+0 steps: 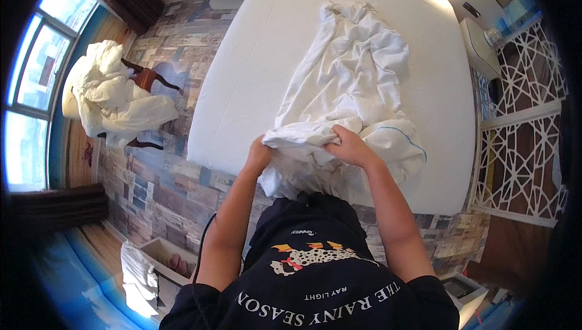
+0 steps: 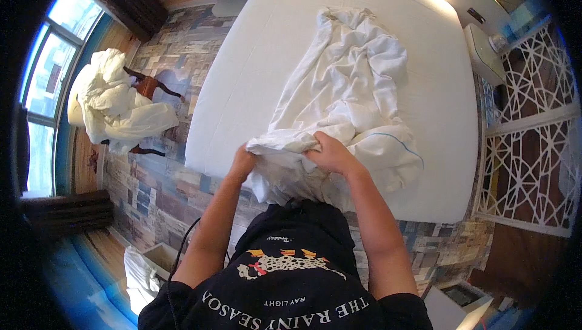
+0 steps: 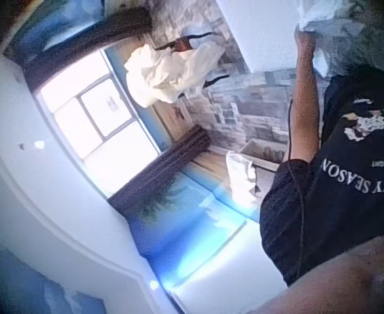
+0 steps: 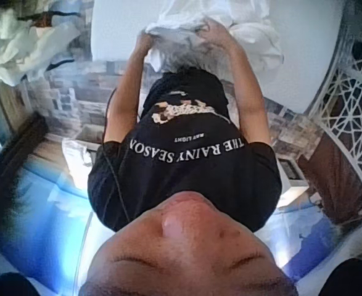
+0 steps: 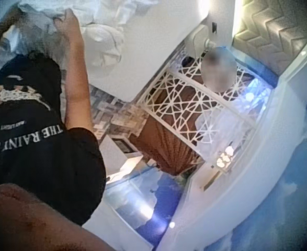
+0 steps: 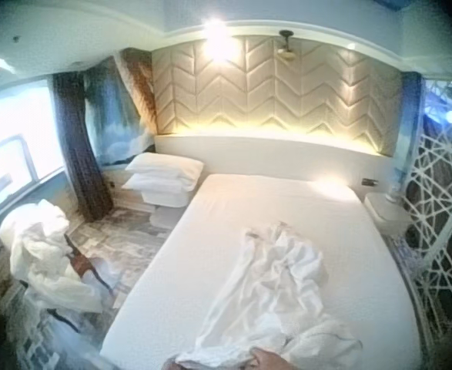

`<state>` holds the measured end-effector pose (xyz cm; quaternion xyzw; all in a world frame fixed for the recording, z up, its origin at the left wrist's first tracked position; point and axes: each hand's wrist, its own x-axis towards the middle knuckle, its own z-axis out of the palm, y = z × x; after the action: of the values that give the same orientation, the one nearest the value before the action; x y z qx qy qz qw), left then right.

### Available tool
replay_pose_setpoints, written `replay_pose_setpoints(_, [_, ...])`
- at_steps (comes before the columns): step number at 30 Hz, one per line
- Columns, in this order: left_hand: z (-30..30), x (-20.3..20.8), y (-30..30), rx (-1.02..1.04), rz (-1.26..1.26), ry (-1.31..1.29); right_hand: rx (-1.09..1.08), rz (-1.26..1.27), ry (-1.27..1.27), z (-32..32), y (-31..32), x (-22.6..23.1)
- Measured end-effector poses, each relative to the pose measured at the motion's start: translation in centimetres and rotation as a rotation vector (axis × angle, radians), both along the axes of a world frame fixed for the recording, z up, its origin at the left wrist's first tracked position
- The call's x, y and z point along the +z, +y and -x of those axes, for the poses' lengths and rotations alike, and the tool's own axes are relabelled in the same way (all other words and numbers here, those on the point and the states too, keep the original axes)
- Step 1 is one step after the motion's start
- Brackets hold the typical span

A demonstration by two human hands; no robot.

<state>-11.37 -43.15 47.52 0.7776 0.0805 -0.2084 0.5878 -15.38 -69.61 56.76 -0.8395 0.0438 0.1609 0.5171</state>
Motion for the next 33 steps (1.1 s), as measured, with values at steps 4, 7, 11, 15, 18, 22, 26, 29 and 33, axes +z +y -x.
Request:
replay_pose_setpoints(4, [-0.6, 7.2, 1.0, -0.009, -0.03, -0.263, 0.271, 0.324, 0.061, 0.7, 1.6, 0.0])
replay_pose_setpoints(7, [-0.1, 9.7, 0.1, -0.176, -0.281, -0.275, 0.303, 0.471, 0.03, -1.0, 2.4, -2.2])
replay_pose_setpoints(11, [1.7, 8.2, 1.2, -0.325, -0.467, -0.224, 0.029, 0.099, -0.491, -3.2, 4.2, 0.8])
replay_pose_setpoints(15, [1.5, 3.1, 1.0, -0.136, -0.347, -0.245, 0.097, -0.095, -0.443, -3.4, 5.8, 3.6])
replay_pose_setpoints(18, [-0.6, 2.3, 2.3, -0.018, -0.191, -0.456, 0.106, -0.011, -0.226, -3.6, 6.1, 3.5])
replay_pose_setpoints(22, [-0.9, 9.4, 2.1, 0.116, -0.208, -0.456, 0.285, 0.37, -0.066, -2.4, 5.6, 2.6])
replay_pose_setpoints(26, [0.6, 9.5, 0.9, -0.085, -0.476, -0.318, 0.115, 0.422, -0.421, -4.9, 3.7, -2.7])
replay_pose_setpoints(29, [1.8, 6.7, 1.4, -0.178, -0.585, -0.275, -0.101, 0.064, -0.697, -5.6, 4.2, 2.0])
replay_pose_setpoints(33, [0.5, 5.4, 1.1, 0.032, -0.531, -0.421, -0.073, 0.022, -0.427, -3.8, 5.2, 4.9])
